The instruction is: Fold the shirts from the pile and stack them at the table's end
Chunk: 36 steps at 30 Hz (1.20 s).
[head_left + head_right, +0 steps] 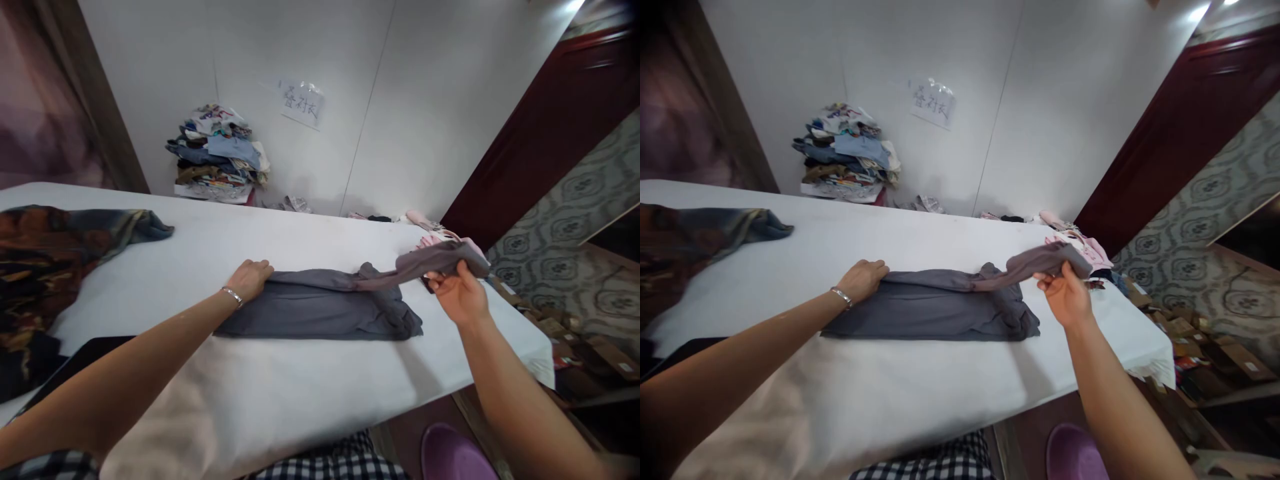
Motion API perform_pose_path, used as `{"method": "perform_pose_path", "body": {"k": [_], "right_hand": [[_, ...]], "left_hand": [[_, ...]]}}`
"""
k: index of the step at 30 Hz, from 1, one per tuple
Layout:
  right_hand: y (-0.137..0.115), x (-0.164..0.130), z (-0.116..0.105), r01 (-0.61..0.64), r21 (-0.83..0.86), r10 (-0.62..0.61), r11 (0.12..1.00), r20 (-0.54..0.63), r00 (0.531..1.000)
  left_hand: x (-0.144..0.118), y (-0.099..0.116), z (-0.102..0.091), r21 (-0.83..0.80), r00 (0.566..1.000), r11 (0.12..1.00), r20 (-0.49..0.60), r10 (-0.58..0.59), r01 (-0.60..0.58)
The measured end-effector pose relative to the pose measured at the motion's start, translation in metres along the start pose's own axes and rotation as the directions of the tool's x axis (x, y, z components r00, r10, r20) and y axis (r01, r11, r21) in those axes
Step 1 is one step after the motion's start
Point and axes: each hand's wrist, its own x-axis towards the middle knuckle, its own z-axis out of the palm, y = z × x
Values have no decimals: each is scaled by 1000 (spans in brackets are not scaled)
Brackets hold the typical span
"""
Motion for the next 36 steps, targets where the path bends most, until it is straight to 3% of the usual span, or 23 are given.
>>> {"method": "perform_pose_path", "body": {"k": [5,12,14,17,18,20,22,24,26,27,28,30,31,33,34,36], "right_hand": [[15,-50,-21,-37,-124,45,992,67,997],[9,-68,-29,39,-207,-37,978,13,999],[9,-68,-25,41,-246,-33,968,34,999],[10,-66,-9,58,-296,-24,953,116,993],[10,-66,0,65,-323,-15,944,155,988],[13,-68,22,74,-407,46,910,277,960],[20,-70,45,91,-488,154,868,438,886],[31,-69,61,134,-533,250,836,585,771],[46,-57,67,185,-563,295,806,651,699],[54,-46,65,199,-591,304,782,639,706],[63,-32,61,201,-635,304,746,593,746],[79,1,48,165,-762,265,626,407,874],[87,18,41,139,-842,239,521,300,924],[101,49,29,111,-956,231,272,177,957],[108,62,24,112,-978,237,177,153,959],[119,81,20,145,-986,254,80,160,954]], "left_hand": [[-13,6,4,-23,998,999,49,-41,43],[-17,4,-11,-132,970,979,206,-127,156],[-17,10,-20,-173,973,971,192,-130,164],[-17,40,-40,-420,991,898,90,-101,130],[-18,55,-48,-541,994,834,72,-80,107],[-23,91,-63,-777,996,627,86,3,65],[-31,128,-72,-960,987,275,91,135,51],[-39,156,-74,-987,968,-53,135,212,149],[-47,174,-67,-929,945,-236,229,232,283],[-50,178,-62,-897,935,-287,279,219,335],[-53,180,-57,-870,929,-332,317,191,365],[-57,179,-47,-832,926,-412,359,114,373],[-59,177,-44,-827,927,-430,367,73,361],[-62,174,-40,-865,934,-374,357,10,335],[-65,174,-40,-906,943,-285,333,-20,313],[-71,176,-41,-976,975,-11,217,-46,217]]}}
